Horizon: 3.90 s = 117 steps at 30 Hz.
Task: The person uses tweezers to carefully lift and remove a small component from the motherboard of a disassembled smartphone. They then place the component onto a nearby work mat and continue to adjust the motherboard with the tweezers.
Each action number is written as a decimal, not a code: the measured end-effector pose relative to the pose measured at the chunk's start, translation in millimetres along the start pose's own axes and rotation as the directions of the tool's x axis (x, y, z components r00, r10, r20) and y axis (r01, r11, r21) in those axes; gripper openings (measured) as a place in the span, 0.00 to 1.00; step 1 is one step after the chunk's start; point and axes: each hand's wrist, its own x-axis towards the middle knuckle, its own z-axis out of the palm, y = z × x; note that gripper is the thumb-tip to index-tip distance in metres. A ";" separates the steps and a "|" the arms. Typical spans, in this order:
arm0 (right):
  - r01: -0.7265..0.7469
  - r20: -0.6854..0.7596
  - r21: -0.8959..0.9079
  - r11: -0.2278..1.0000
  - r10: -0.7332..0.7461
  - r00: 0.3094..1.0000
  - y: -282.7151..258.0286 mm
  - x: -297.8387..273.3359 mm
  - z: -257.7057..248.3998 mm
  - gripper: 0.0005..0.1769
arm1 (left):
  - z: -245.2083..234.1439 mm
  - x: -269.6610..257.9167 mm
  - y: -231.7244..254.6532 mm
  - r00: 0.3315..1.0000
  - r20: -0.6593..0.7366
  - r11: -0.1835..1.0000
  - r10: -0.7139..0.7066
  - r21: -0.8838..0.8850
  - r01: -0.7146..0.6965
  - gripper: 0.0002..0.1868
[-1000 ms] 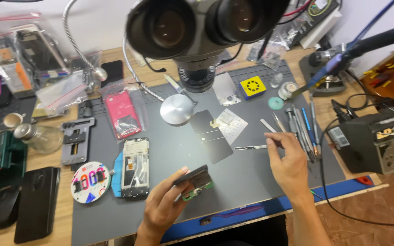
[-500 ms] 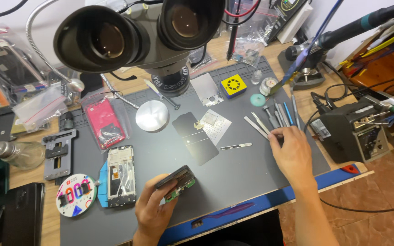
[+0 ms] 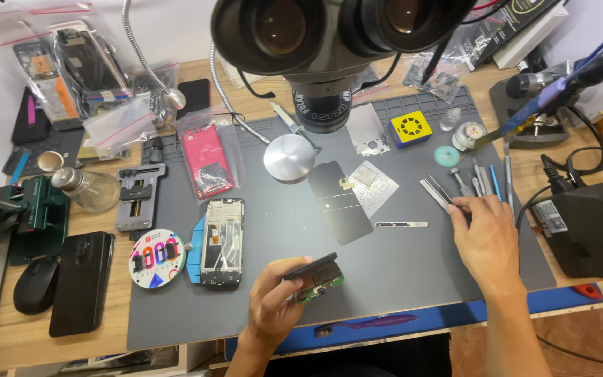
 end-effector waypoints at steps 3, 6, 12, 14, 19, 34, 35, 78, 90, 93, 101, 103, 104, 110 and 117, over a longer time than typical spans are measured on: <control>0.029 -0.014 -0.029 0.999 -0.029 0.999 1.4 2.3 2.4 0.14 | 5.3 -11.5 -1.9 0.993 -0.040 0.987 -0.108 -0.127 0.102 0.21; 0.035 -0.034 -0.087 0.996 -0.038 0.999 5.5 2.2 10.4 0.12 | 9.4 3.0 6.4 0.985 -0.136 0.962 -0.102 -0.267 0.063 0.36; 0.066 -0.024 -0.084 0.994 -0.069 0.997 0.9 6.8 11.1 0.12 | 2.4 2.3 4.6 0.899 0.006 0.871 -0.439 -0.243 0.427 0.16; 0.094 -0.042 -0.100 0.991 -0.098 0.994 9.6 14.0 22.0 0.12 | 4.5 -3.6 2.4 0.897 -0.031 0.873 -0.440 -0.249 0.420 0.17; 0.178 -0.087 -0.189 0.966 -0.196 0.977 22.1 25.8 41.7 0.11 | 1.9 2.9 8.1 0.865 -0.182 0.882 -0.468 -0.157 0.444 0.12; -0.019 0.139 0.740 0.672 -0.125 0.982 -122.8 -61.0 -0.2 0.18 | 37.2 -21.8 0.7 0.718 -0.528 0.814 -0.453 0.084 0.575 0.18; 0.004 0.200 0.789 0.614 -0.263 0.944 -130.1 -72.5 9.7 0.19 | 38.4 -20.1 1.6 0.728 -0.536 0.821 -0.427 0.107 0.560 0.18; -0.293 0.289 0.956 0.004 -0.181 0.940 -111.7 -68.3 7.5 0.18 | -0.1 -7.8 6.6 0.692 -0.110 0.625 -0.713 -0.547 0.557 0.47; 0.122 -0.045 0.979 0.165 -0.407 0.912 -133.2 -95.0 -8.1 0.19 | 2.7 -5.1 8.9 0.642 -0.109 0.553 -0.759 -0.627 0.548 0.46; 0.366 -0.166 0.873 0.322 -0.511 0.843 -141.1 -97.7 -13.1 0.17 | 1.4 -5.9 6.7 0.621 -0.121 0.545 -0.774 -0.627 0.557 0.46; 0.623 -0.323 0.682 0.383 -0.606 0.727 -161.5 -103.3 -7.0 0.14 | 0.2 -13.8 -4.7 0.608 -0.131 0.519 -0.783 -0.677 0.522 0.48; 0.684 -0.384 0.657 0.318 -0.640 0.666 -166.3 -101.7 -6.6 0.14 | 0.4 -15.3 -6.1 0.610 -0.137 0.516 -0.780 -0.692 0.504 0.48; 0.704 -0.397 0.633 0.321 -0.647 0.651 -167.5 -101.3 -5.7 0.14 | -0.1 -14.3 -5.3 0.609 -0.131 0.514 -0.782 -0.687 0.513 0.49; 0.739 -0.429 0.592 0.321 -0.651 0.626 -171.1 -99.2 -0.6 0.13 | -2.3 -7.8 -0.7 0.614 -0.109 0.497 -0.782 -0.704 0.508 0.47; 0.776 -0.439 0.544 0.320 -0.680 0.588 -175.2 -97.1 -2.6 0.13 | -3.2 -9.4 -1.8 0.625 -0.110 0.507 -0.773 -0.699 0.504 0.46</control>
